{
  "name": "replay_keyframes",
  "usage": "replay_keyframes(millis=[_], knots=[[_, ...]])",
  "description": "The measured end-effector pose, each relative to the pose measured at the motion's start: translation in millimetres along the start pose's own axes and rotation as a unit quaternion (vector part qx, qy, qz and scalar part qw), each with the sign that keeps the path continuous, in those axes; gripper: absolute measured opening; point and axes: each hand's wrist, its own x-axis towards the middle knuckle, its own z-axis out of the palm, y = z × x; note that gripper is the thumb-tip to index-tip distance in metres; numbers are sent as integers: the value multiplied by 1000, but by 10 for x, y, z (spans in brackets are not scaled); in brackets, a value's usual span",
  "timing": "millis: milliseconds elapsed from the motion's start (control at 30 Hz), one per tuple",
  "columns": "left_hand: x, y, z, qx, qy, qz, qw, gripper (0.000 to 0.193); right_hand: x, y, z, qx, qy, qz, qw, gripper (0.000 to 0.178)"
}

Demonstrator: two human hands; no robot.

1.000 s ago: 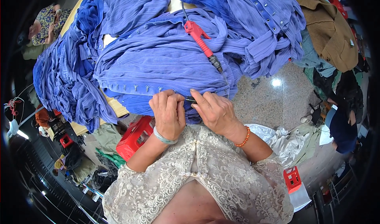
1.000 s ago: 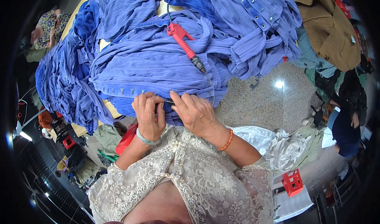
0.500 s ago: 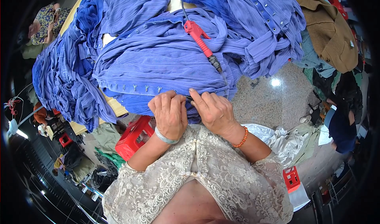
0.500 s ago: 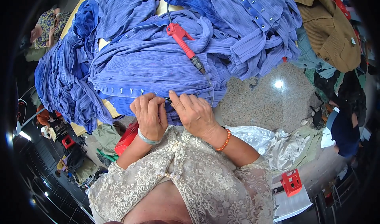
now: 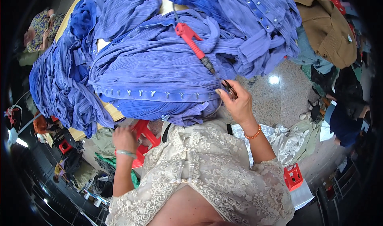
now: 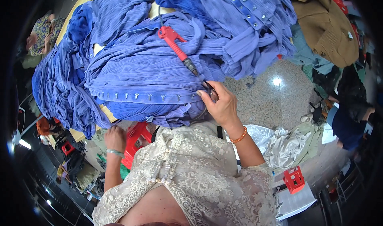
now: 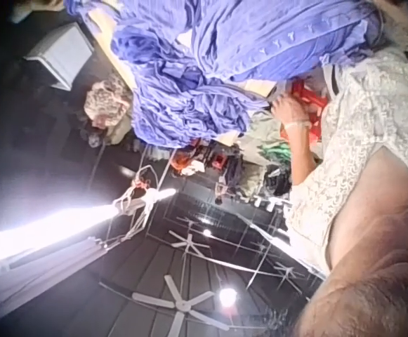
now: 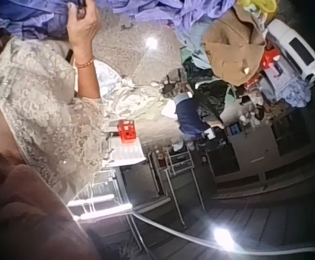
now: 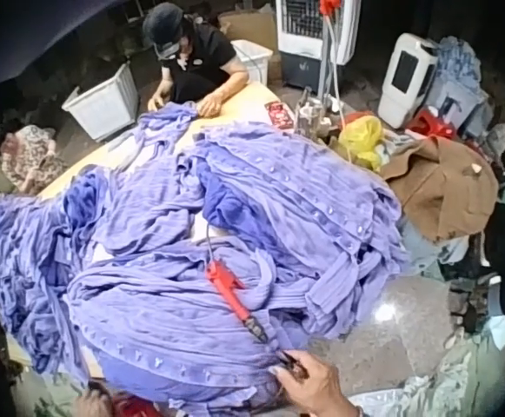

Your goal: Trimming loose threads and separating purple pleated garments using scissors and nippers.

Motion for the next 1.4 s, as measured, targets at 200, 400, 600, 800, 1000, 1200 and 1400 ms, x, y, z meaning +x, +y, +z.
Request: replay_keyframes(millis=[200, 400, 600, 800, 1000, 1200, 1400], knots=[[41, 272, -240, -276, 110, 25, 954, 7, -98, 259, 53, 156, -95, 108, 977, 16], [396, 1105, -662, -375, 202, 186, 885, 18, -174, 242, 231, 250, -24, 175, 952, 22], [656, 1760, -929, -308, 257, 292, 868, 26, -169, 277, 184, 246, -70, 180, 950, 22], [988, 2255, -758, -205, 232, 280, 909, 32, -222, 304, 190, 222, -68, 167, 958, 22], [1067, 2338, -680, -167, 226, 263, 923, 24, -258, 386, 254, 235, -7, 126, 964, 23], [1063, 2295, -675, -185, 251, 320, 895, 12, -286, 421, 241, 265, 12, 115, 957, 23], [1025, 2159, -767, -299, 222, 317, 872, 16, -387, 416, 49, 238, -27, 120, 963, 27]])
